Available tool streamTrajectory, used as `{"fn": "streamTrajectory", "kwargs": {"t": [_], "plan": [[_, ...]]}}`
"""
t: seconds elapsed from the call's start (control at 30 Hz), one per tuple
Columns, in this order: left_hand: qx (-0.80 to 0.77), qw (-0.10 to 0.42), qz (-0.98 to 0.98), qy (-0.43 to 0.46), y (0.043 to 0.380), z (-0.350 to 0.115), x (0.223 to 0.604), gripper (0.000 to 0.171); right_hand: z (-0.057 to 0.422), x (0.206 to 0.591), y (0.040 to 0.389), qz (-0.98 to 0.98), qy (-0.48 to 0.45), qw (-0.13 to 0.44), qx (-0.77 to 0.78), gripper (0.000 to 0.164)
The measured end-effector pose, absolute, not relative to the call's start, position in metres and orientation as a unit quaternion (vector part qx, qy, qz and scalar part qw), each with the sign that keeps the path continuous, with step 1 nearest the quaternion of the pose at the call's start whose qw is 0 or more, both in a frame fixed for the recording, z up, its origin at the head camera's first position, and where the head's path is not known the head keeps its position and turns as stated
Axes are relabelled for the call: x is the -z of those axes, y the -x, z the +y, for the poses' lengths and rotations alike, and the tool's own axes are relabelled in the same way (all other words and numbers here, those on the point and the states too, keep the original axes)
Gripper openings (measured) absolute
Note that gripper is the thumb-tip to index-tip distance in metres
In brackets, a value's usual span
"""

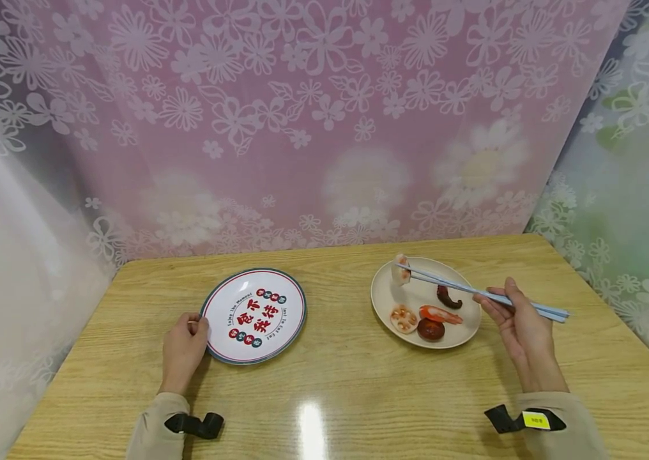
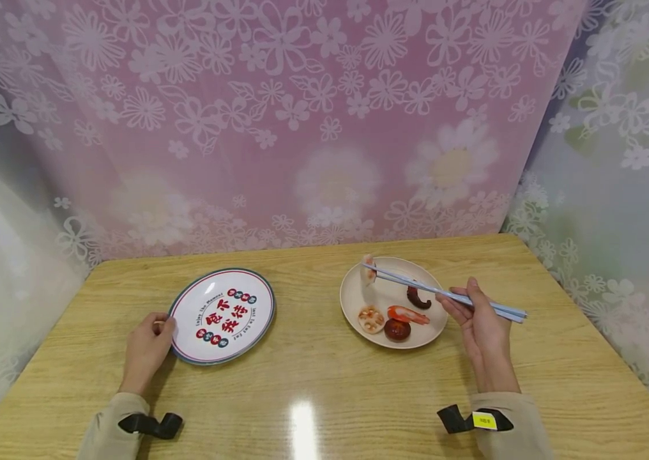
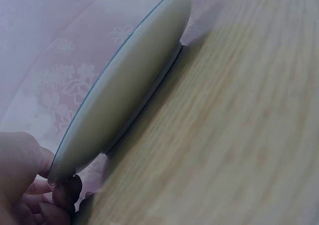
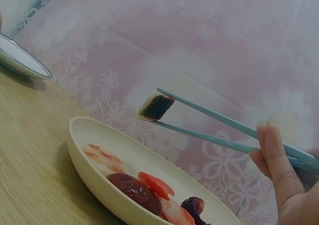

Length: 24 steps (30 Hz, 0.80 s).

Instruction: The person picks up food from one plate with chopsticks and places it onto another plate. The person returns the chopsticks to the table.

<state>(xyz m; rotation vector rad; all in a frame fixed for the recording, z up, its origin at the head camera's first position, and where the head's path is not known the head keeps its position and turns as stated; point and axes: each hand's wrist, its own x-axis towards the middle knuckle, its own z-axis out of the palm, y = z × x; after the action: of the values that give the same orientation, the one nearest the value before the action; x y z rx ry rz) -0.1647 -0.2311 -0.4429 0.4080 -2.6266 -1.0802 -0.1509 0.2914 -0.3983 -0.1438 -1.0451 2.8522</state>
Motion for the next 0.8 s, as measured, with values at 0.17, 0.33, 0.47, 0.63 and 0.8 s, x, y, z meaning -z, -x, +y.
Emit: {"fn": "streamTrajectory", "kwargs": {"t": [0.17,0.33,0.47,0.63,0.8], "plan": [[0.374,0.137,-0.906,-0.141,0.165,-0.231,0.443,0.028,0.287,0.396,0.151,-0.335,0.051,0.044,-0.94,0.027],[0.372,0.134,-0.907,-0.146,0.165,-0.231,0.443,0.028,0.283,0.396,0.151,-0.347,0.042,0.039,-0.936,0.03],[0.371,0.133,-0.907,-0.149,0.165,-0.231,0.443,0.029,0.282,0.396,0.151,-0.353,0.039,0.038,-0.934,0.031],[0.372,0.133,-0.907,-0.149,0.165,-0.231,0.443,0.028,0.279,0.396,0.151,-0.359,0.038,0.03,-0.932,0.032],[0.375,0.127,-0.907,-0.146,0.165,-0.233,0.443,0.029,0.272,0.395,0.153,-0.362,0.04,0.023,-0.931,0.03]]}}
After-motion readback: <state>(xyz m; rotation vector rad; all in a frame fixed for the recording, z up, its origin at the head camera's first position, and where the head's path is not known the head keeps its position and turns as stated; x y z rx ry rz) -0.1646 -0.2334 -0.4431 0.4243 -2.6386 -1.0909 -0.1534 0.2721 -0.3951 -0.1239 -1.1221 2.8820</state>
